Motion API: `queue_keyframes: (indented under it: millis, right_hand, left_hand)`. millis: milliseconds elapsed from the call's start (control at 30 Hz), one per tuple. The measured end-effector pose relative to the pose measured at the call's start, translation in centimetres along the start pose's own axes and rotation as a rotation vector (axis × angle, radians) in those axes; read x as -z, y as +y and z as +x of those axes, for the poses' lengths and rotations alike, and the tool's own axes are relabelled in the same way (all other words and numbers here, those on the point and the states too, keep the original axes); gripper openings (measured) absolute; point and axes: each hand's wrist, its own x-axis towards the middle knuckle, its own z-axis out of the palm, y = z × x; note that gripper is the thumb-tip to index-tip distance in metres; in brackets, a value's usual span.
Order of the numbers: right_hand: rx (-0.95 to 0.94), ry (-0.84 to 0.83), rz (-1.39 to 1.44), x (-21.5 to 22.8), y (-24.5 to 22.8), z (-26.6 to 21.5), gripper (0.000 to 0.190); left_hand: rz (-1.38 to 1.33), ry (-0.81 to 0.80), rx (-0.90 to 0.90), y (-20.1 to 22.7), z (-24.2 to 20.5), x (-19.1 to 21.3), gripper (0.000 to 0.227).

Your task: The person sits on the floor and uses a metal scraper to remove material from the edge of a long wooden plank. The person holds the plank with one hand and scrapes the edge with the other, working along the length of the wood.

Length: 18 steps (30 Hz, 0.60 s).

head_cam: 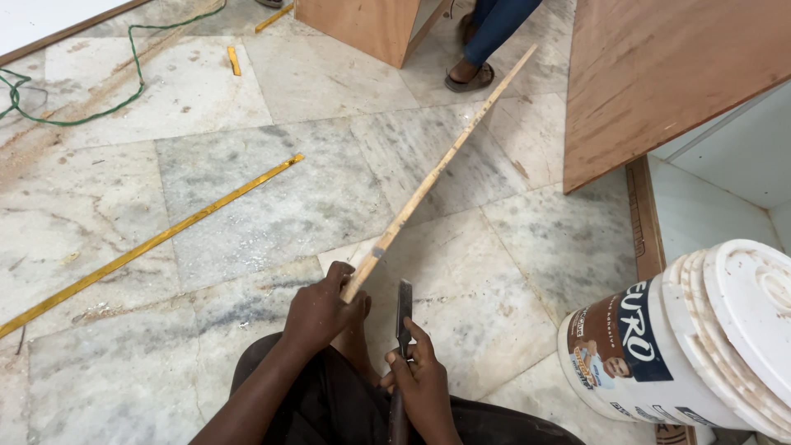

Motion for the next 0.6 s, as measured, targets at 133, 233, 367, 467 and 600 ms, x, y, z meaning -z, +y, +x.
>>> queue_keyframes:
  millis: [133,233,367,467,600]
  right_hand:
    - [0.026,-0.007,-0.103,-0.4,-2.1,-0.6,0.065]
    - [-0.029,-0.061,-0.002,-1.0,-2.0,-0.4,0.058]
    - [0.052,-0.078,-0.037,-1.9,-0.7,0.6,0.061]
    - [0.136,-0.012,-0.109,-2.4,-0.7,2.1,0.058]
    - [0.046,0.047,-0.158,-2.0,-1.5,3.6,0.058]
  left_hand:
    - [0.034,-0.053,0.005,-0.3,-0.2,-0.9,0.051]
    - [0.061,-0.103,0.0,-0.6,0.0,-0.8,0.06]
    - [0.109,-0.098,-0.113,-1.5,-0.1,-1.4,0.073]
    - [0.13,-0.084,-0.192,-2.3,0.0,-2.1,0.078]
    - [0.135,-0.061,-0.21,-2.7,-0.4,-2.5,0.076]
